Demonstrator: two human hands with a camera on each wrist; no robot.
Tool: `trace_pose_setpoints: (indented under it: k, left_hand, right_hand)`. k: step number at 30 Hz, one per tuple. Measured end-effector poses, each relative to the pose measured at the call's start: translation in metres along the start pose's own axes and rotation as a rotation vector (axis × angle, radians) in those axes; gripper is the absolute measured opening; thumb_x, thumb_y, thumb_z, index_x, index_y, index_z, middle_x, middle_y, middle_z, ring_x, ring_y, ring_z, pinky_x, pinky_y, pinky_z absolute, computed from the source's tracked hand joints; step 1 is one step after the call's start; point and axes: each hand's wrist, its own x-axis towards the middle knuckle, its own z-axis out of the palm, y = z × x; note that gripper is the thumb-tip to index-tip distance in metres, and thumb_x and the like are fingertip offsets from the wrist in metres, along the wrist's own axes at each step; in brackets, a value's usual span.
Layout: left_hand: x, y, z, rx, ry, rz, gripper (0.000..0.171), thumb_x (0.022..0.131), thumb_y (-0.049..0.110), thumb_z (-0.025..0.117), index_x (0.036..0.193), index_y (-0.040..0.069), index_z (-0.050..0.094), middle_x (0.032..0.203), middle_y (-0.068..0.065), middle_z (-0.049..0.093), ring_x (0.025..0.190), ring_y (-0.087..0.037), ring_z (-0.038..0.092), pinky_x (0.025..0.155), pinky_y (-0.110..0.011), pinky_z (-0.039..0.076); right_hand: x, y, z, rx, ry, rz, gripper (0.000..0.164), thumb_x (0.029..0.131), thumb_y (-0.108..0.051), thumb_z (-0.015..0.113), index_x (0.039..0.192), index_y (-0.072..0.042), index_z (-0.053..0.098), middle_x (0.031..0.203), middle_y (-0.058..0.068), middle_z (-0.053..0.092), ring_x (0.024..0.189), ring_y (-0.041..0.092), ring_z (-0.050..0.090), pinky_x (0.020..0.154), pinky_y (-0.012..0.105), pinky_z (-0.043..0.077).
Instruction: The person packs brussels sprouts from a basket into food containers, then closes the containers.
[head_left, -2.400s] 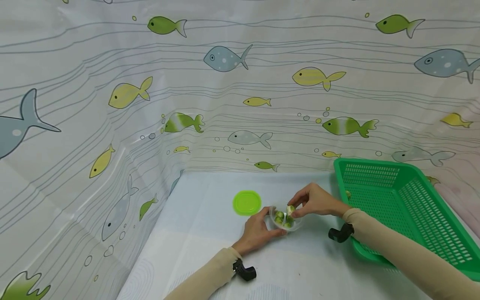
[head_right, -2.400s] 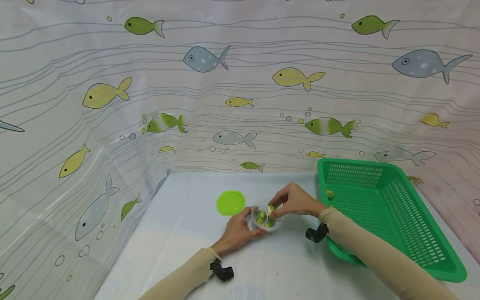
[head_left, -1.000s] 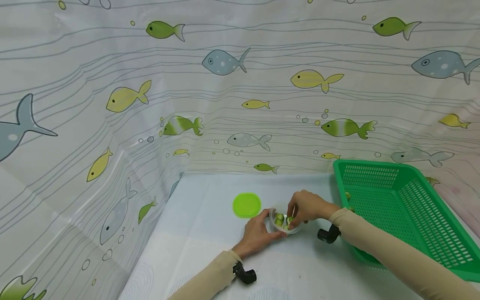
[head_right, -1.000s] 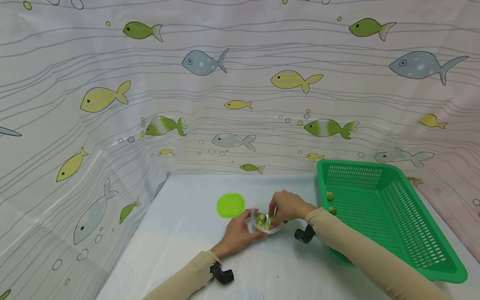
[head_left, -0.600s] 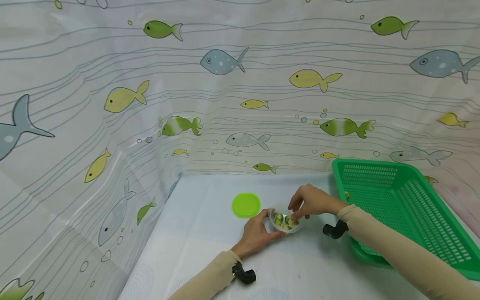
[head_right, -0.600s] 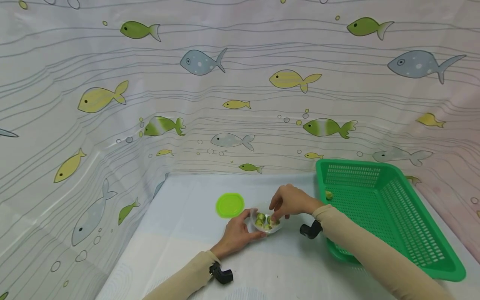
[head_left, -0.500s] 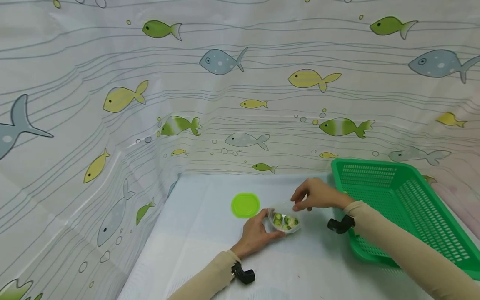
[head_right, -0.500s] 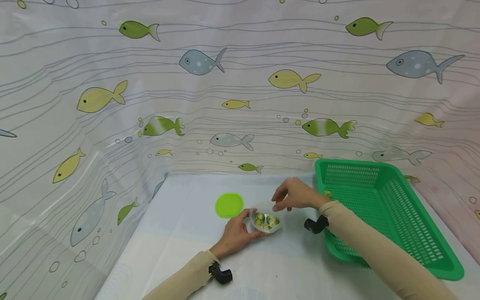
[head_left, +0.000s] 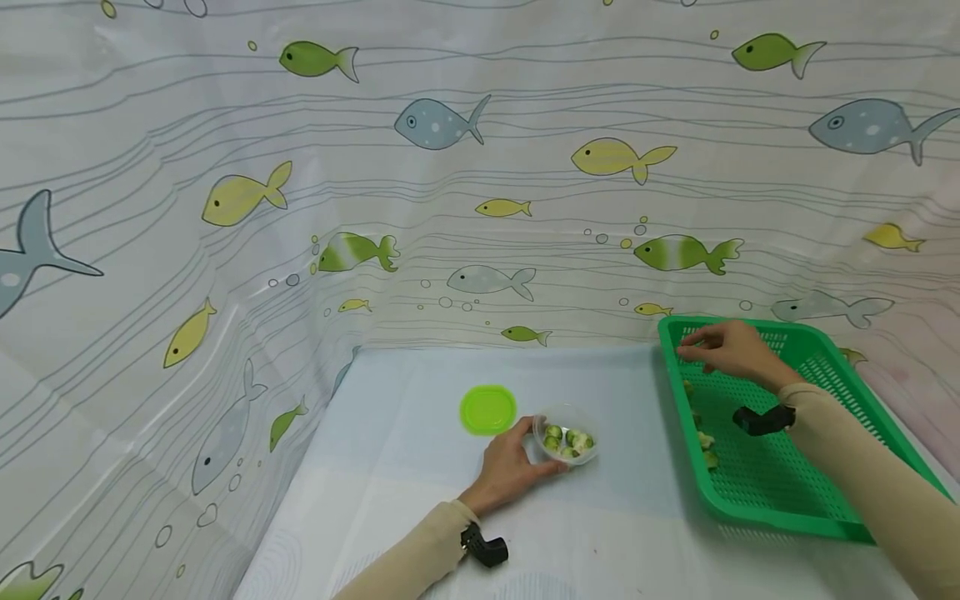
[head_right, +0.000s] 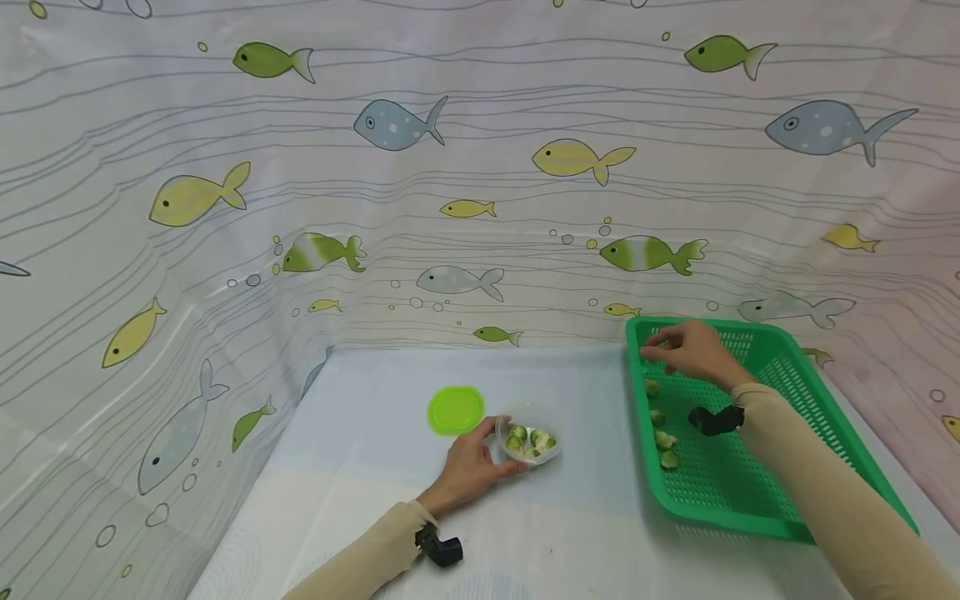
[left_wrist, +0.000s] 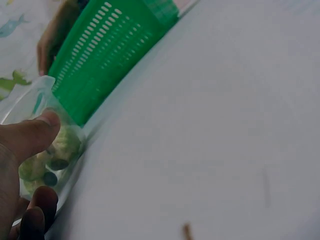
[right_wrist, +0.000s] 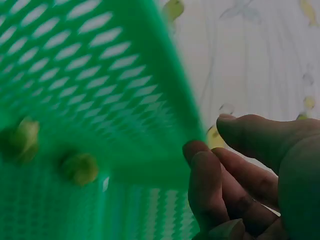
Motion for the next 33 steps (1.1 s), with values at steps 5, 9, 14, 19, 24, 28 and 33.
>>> trace_pose_setpoints:
  k: [5,9,14,19,24,28,33]
  left_hand:
    - [0.000,0.000,0.000,-0.011,-0.001,-0.003,0.079,0.077,0.045,0.094,0.142,0.014,0.061,0.135,-0.005,0.073,0.116,-0.019,0.070,0.089,-0.031,0.053]
    - [0.000,0.000,-0.001,-0.011,-0.001,0.002,0.079,0.077,0.045,0.094,0.142,0.014,0.061,0.135,-0.004,0.073,0.114,-0.017,0.070,0.088,-0.030,0.052]
    - [0.001,0.000,-0.003,-0.004,-0.001,0.009,0.079,0.077,0.046,0.094,0.141,0.014,0.062,0.135,-0.005,0.073,0.100,-0.011,0.065,0.080,-0.025,0.048]
    - [0.002,0.000,-0.003,-0.001,-0.002,0.007,0.079,0.077,0.045,0.094,0.141,0.013,0.062,0.135,-0.006,0.073,0.102,-0.013,0.066,0.080,-0.026,0.048]
    - [0.001,-0.001,-0.002,0.000,-0.002,0.008,0.079,0.077,0.045,0.094,0.142,0.013,0.062,0.134,-0.005,0.073,0.104,-0.013,0.068,0.082,-0.026,0.049]
    - [0.000,0.000,-0.002,-0.003,-0.004,0.007,0.078,0.078,0.045,0.093,0.142,0.013,0.061,0.134,-0.005,0.073,0.107,-0.014,0.068,0.083,-0.027,0.050]
    - [0.000,0.000,-0.002,-0.010,-0.009,0.003,0.079,0.078,0.046,0.093,0.142,0.013,0.061,0.135,-0.005,0.073,0.107,-0.014,0.068,0.083,-0.027,0.050]
  right_hand:
    - [-0.004,0.037,0.006,-0.048,-0.045,0.008,0.049,0.105,-0.035,0.067,0.137,0.003,0.067,0.115,0.023,0.077,0.079,0.025,0.075,0.078,0.048,0.059]
    - [-0.006,0.054,0.009,-0.031,-0.101,-0.010,0.051,0.105,-0.030,0.069,0.140,0.006,0.062,0.123,0.027,0.073,0.075,0.021,0.074,0.077,0.047,0.059]
    - [-0.002,0.067,0.014,0.079,-0.171,-0.020,0.052,0.105,-0.022,0.069,0.144,0.010,0.057,0.134,0.033,0.067,0.084,0.023,0.076,0.075,0.039,0.061]
    - [0.002,0.072,0.022,0.146,-0.235,-0.045,0.052,0.104,-0.018,0.069,0.144,0.012,0.055,0.140,0.037,0.061,0.100,0.026,0.075,0.075,0.035,0.062]
    - [0.003,0.070,0.028,0.143,-0.250,-0.064,0.052,0.103,-0.017,0.070,0.142,0.015,0.056,0.146,0.041,0.053,0.100,0.024,0.075,0.076,0.033,0.062]
    - [0.004,0.070,0.032,0.151,-0.247,-0.039,0.054,0.103,-0.014,0.070,0.144,0.017,0.053,0.142,0.042,0.056,0.096,0.020,0.075,0.076,0.034,0.062]
    - [0.006,0.072,0.036,0.136,-0.234,-0.030,0.055,0.102,-0.010,0.070,0.143,0.020,0.050,0.132,0.041,0.061,0.089,0.023,0.076,0.074,0.036,0.063]
